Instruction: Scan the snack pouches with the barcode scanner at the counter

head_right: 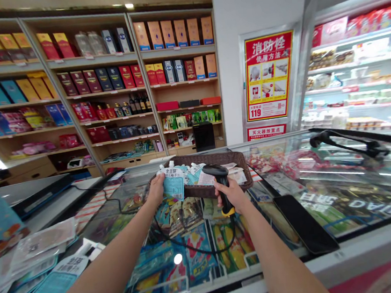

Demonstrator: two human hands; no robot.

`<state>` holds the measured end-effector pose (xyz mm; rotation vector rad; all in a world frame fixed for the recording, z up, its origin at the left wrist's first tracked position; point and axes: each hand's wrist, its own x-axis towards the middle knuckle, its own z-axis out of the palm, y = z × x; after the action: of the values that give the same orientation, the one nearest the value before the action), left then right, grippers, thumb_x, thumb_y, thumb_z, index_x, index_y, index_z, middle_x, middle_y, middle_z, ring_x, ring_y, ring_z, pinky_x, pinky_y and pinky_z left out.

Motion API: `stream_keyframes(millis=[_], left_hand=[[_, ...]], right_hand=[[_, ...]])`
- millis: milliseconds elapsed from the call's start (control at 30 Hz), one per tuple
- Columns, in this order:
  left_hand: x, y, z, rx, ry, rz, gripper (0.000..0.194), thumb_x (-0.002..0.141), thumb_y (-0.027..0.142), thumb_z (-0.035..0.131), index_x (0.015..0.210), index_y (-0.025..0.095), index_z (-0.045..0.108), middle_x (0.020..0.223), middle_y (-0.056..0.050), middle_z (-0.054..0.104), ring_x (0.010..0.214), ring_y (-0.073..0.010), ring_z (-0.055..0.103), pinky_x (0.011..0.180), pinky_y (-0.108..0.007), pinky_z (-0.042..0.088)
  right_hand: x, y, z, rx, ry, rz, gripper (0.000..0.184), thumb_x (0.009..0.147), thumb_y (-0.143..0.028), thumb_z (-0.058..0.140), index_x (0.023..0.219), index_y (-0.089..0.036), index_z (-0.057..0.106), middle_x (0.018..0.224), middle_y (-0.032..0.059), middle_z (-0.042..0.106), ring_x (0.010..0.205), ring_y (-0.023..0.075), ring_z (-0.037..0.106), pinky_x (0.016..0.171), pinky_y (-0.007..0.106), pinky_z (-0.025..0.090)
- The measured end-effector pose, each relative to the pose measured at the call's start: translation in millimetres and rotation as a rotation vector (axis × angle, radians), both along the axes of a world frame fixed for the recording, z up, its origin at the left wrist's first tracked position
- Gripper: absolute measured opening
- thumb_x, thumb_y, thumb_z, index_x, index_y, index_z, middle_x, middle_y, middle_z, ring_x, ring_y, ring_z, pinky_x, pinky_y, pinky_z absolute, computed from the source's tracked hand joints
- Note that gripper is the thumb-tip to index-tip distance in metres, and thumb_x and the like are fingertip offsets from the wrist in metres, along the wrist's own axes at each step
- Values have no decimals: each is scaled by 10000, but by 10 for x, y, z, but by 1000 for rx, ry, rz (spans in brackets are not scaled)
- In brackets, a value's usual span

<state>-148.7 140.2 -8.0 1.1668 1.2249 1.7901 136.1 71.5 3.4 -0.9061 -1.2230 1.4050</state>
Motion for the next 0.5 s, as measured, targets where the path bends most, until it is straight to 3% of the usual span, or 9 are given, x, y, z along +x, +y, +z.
stream_keyframes(millis=[167,300,500], left_hand=[[-24,286,97,-84,-42,1,489,500,599,748,659,158,610,659,-25,648,698,-189,589,693,-297,478],[-30,406,116,-108,-61,-22,467,508,565,768,680,154,629,657,-26,662,662,-180,597,692,-304,490],[31,489,123,-160,-86,-53,347,582,453,751,690,143,638,654,-38,672,603,-173,602,656,-300,491]], right_hand=[[46,71,-15,-67,-84,-223,347,697,-384,722,896,-213,495,555,-46,590,385,142,607,329,214,475],[52,118,-42,-36,-251,-284,317,694,-332,745,884,-216,519,703,2,626,463,187,673,335,243,506],[-33,-47,12,-39,-400,-324,263,736,-348,705,879,-216,529,659,24,629,463,211,661,364,286,502]])
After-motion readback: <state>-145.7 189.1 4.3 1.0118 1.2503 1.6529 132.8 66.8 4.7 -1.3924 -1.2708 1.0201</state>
